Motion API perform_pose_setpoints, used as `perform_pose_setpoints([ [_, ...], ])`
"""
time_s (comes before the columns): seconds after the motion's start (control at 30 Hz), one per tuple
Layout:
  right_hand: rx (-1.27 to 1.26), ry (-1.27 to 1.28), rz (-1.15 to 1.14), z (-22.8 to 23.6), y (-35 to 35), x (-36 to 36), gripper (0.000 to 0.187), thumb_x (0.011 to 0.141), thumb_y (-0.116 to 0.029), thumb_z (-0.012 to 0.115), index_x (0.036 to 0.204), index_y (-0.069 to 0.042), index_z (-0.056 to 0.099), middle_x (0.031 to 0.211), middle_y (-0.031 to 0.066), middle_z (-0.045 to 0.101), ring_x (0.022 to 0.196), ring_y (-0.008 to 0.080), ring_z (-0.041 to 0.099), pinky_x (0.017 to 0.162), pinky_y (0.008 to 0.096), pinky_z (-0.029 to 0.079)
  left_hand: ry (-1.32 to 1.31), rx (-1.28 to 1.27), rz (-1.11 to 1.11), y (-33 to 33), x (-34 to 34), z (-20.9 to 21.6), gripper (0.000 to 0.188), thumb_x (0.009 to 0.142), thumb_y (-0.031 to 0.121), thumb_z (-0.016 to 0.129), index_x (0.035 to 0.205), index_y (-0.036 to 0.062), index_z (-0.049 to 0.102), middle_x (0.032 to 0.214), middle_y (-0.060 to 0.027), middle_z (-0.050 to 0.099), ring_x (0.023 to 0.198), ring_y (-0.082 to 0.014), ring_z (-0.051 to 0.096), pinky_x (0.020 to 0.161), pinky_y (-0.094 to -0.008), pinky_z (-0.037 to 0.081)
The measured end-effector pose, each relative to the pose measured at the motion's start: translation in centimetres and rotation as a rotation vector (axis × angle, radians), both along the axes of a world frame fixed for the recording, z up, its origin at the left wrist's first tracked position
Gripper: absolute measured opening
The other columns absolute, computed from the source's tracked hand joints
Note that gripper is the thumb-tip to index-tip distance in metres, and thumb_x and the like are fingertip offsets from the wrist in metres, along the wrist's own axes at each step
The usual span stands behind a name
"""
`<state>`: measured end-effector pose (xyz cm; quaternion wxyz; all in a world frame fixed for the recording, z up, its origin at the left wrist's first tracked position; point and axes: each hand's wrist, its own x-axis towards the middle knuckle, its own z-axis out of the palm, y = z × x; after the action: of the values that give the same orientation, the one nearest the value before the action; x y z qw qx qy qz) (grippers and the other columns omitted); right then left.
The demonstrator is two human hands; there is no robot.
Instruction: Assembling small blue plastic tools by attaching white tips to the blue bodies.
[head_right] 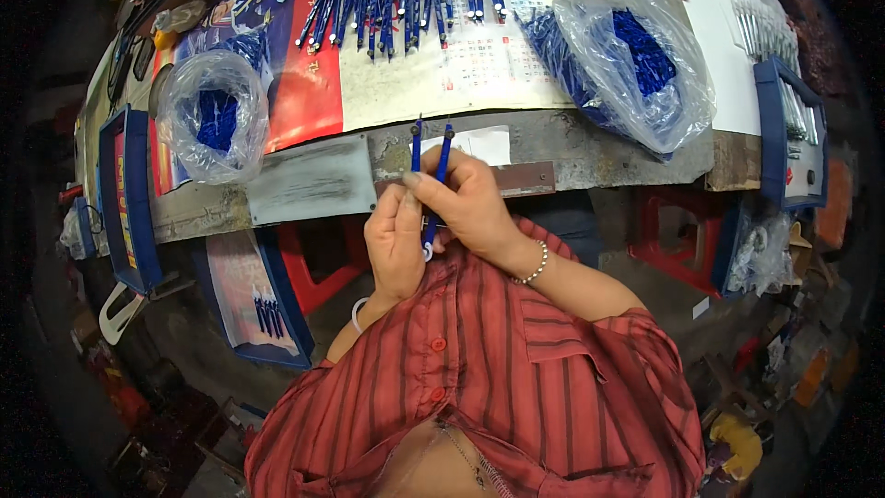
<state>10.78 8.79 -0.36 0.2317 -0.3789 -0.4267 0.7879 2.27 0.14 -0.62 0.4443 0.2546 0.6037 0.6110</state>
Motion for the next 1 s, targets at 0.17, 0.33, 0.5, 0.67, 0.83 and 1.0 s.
perform_pose_setpoints([
  [0.17, 0.013, 0.122, -0.133, -1.3, -0.5, 0.2, 0.014, 0.090, -0.014, 0.059, 0.084, -0.002, 0.056, 0.067, -0.0009, 0.054, 0.053, 0.0027, 0.049, 0.043, 0.0185, 0.040, 0.019, -0.021, -0.054, 0.2, 0.2, 0.0, 0.023, 0.096, 0.015, 0.046, 0.080, 0.0008, 0.052, 0.057, -0.0005, 0.052, 0.047, -0.0041, 0.048, 0.042, -0.0211, 0.038],
  [0.33, -0.007, 0.079, -0.096, -0.4, 1.0, 0.8, 0.009, 0.089, -0.011, 0.058, 0.084, -0.003, 0.059, 0.072, -0.0025, 0.056, 0.064, 0.0026, 0.048, 0.059, 0.0184, 0.041, -0.016, -0.060, -0.076, -0.4, 0.1, -0.2, 0.021, 0.096, 0.014, 0.046, 0.081, 0.0010, 0.053, 0.057, 0.0004, 0.049, 0.046, -0.0035, 0.046, 0.041, -0.0211, 0.037],
  [0.5, 0.006, 0.129, -0.013, -0.8, -1.8, 2.3, 0.019, 0.087, -0.004, 0.061, 0.105, 0.000, 0.056, 0.090, -0.0005, 0.059, 0.078, 0.0058, 0.054, 0.072, 0.0210, 0.045, -0.041, -0.053, 0.010, -0.2, 0.0, -0.1, 0.021, 0.095, 0.013, 0.046, 0.081, 0.0006, 0.054, 0.057, 0.0011, 0.050, 0.047, -0.0027, 0.045, 0.042, -0.0210, 0.036],
  [0.67, 0.077, 0.079, -0.082, -1.5, -1.9, 2.3, 0.014, 0.089, -0.006, 0.058, 0.101, 0.001, 0.058, 0.088, 0.0007, 0.060, 0.077, 0.0049, 0.053, 0.071, 0.0195, 0.045, -0.015, -0.037, -0.026, -0.1, 0.0, 0.2, 0.020, 0.095, 0.014, 0.046, 0.083, 0.0005, 0.054, 0.056, 0.0013, 0.049, 0.047, -0.0027, 0.045, 0.042, -0.0208, 0.035],
  [0.83, 0.169, 0.016, -0.125, -1.3, -0.3, 1.8, 0.011, 0.091, -0.012, 0.057, 0.091, -0.001, 0.059, 0.078, 0.0000, 0.060, 0.067, 0.0032, 0.052, 0.060, 0.0177, 0.042, -0.016, -0.042, -0.033, -0.4, 0.1, 0.0, 0.019, 0.095, 0.013, 0.046, 0.082, 0.0010, 0.053, 0.055, 0.0013, 0.048, 0.046, -0.0030, 0.044, 0.041, -0.0215, 0.035],
  [1.0, 0.026, 0.051, -0.193, -0.3, 0.9, 0.7, 0.008, 0.089, -0.011, 0.058, 0.091, -0.003, 0.059, 0.075, -0.0015, 0.059, 0.066, 0.0029, 0.050, 0.060, 0.0182, 0.041, 0.048, 0.032, -0.038, -1.0, 0.4, -0.9, 0.018, 0.094, 0.012, 0.046, 0.082, 0.0006, 0.053, 0.055, 0.0005, 0.048, 0.046, -0.0036, 0.044, 0.041, -0.0224, 0.035],
])
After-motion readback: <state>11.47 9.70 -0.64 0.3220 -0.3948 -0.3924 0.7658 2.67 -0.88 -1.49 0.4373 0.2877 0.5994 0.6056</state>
